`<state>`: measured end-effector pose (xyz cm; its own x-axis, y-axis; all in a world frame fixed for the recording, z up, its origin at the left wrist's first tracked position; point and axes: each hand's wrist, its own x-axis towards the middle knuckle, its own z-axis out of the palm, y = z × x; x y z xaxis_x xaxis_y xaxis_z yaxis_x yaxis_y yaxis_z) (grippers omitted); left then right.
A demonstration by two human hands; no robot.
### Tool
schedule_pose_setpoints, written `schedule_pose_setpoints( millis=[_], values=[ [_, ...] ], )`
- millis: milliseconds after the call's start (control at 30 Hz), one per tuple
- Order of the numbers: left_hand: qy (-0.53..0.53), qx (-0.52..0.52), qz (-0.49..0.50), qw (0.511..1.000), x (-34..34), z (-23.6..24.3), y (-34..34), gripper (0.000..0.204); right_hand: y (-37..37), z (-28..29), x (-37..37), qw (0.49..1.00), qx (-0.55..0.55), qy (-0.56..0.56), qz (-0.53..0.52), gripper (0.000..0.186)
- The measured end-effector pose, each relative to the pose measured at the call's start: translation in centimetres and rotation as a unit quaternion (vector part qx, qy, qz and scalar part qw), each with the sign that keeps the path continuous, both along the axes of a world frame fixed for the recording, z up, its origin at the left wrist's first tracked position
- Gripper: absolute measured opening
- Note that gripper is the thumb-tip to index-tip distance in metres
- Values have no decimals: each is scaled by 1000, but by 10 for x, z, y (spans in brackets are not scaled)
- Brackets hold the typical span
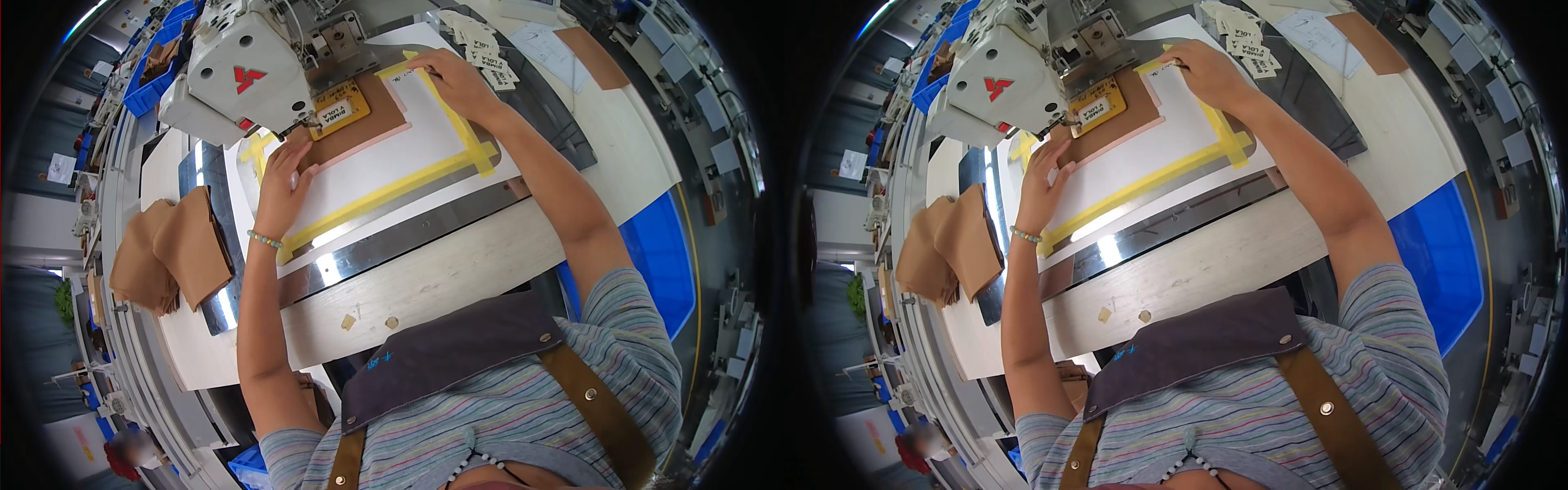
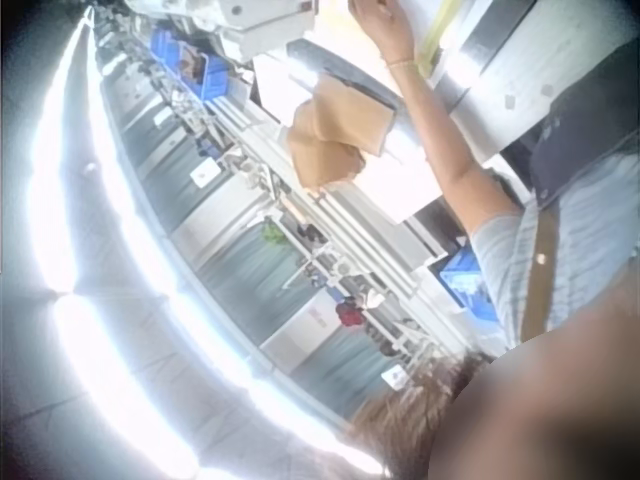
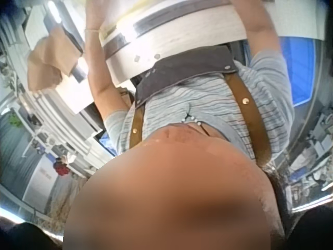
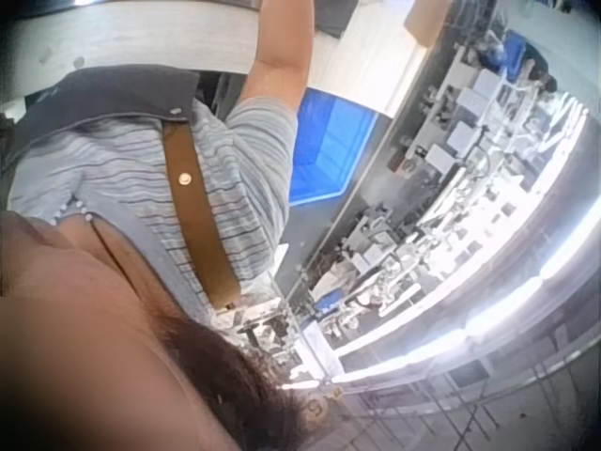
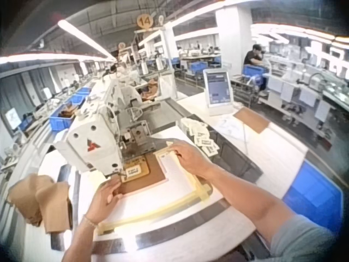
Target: Sewing small brand labels onto brown fabric pieces using an industrial sewing machine.
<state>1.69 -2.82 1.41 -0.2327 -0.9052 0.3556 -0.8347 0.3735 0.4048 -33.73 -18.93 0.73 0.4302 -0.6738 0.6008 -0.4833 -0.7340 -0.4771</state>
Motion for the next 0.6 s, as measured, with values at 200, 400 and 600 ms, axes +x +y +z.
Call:
schedule_pose_setpoints(
  millis=[200,400,600],
  values=[
    [-76,-57,-2,996,-15,-14,-18,50,-14,-6,-6,1000,-5,-30,2,25],
    [-136,-46,21,989,-17,-15,-14,52,-13,-10,-3,1000,6,-10,24,27],
    [-102,-27,-14,994,-9,-9,-12,46,-12,-11,0,999,-13,4,41,28]
  ],
)
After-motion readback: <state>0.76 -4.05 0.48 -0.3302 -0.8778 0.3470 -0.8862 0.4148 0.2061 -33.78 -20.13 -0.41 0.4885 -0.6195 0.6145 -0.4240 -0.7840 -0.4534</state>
